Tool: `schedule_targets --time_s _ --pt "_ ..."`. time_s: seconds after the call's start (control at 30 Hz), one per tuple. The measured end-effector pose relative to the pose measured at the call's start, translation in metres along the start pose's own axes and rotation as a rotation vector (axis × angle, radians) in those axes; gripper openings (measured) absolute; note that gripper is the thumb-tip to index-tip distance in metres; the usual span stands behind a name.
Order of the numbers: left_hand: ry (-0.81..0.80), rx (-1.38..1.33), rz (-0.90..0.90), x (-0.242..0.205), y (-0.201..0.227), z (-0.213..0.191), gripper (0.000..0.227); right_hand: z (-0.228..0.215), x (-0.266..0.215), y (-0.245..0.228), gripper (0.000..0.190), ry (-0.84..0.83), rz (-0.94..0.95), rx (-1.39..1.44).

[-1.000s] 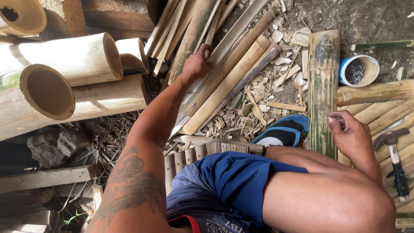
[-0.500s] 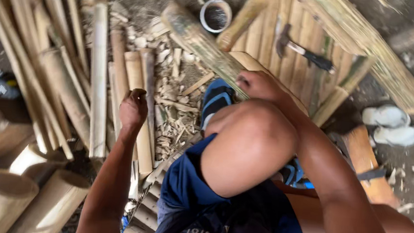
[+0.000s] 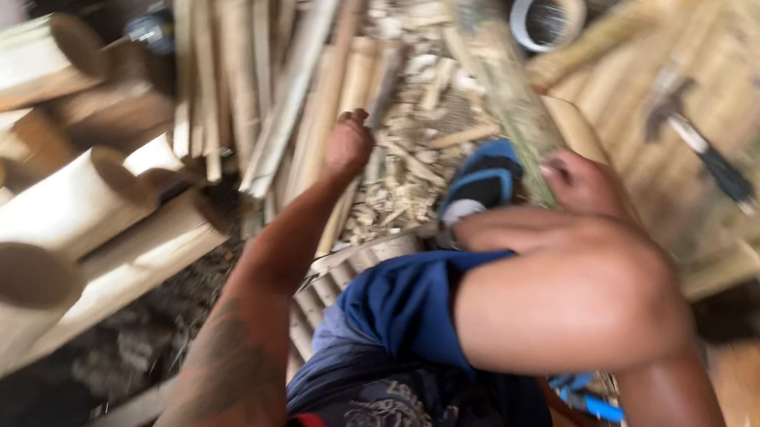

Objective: The person assembles a bamboo structure by cutting slats with a machete, fitting them into a frame, and securing them with nails using a hammer. The person repeatedly measures, cuts, and hammers slats into place.

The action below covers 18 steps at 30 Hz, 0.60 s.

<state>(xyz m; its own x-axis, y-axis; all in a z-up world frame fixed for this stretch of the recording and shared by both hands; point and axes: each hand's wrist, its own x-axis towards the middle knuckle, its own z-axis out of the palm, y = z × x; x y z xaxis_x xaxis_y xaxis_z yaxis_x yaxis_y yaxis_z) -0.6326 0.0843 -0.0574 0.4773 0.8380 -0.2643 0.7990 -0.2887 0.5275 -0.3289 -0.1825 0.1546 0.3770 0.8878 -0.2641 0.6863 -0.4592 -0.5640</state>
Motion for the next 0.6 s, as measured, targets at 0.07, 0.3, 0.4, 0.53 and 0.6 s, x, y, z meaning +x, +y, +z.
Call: schedule_targets --time_s 0.07,0.3,0.4,0.53,0.6 --pt "0.104 0.048 -0.036 -0.017 -0.015 -0.002 0.043 -0.002 -0.002 0.002 0.021 -0.037 0.06 0.088" --pt "-0.112 0.147 -0.268 -0.053 -0.001 -0.036 0.083 -0.002 0.005 -0.013 0.025 -0.098 0.118 -0.075" --pt "-0.158 0.158 -0.286 -0.045 0.009 -0.037 0.085 -0.003 0.01 -0.013 0.027 -0.104 0.163 -0.1" --pt "-0.095 0.032 -0.22 -0.039 0.005 -0.025 0.078 -0.005 0.005 -0.011 0.024 -0.08 0.071 -0.018" --pt "-0.002 -0.104 -0.106 -0.022 0.011 -0.026 0.074 -0.022 0.003 -0.009 0.024 -0.05 0.09 0.018"
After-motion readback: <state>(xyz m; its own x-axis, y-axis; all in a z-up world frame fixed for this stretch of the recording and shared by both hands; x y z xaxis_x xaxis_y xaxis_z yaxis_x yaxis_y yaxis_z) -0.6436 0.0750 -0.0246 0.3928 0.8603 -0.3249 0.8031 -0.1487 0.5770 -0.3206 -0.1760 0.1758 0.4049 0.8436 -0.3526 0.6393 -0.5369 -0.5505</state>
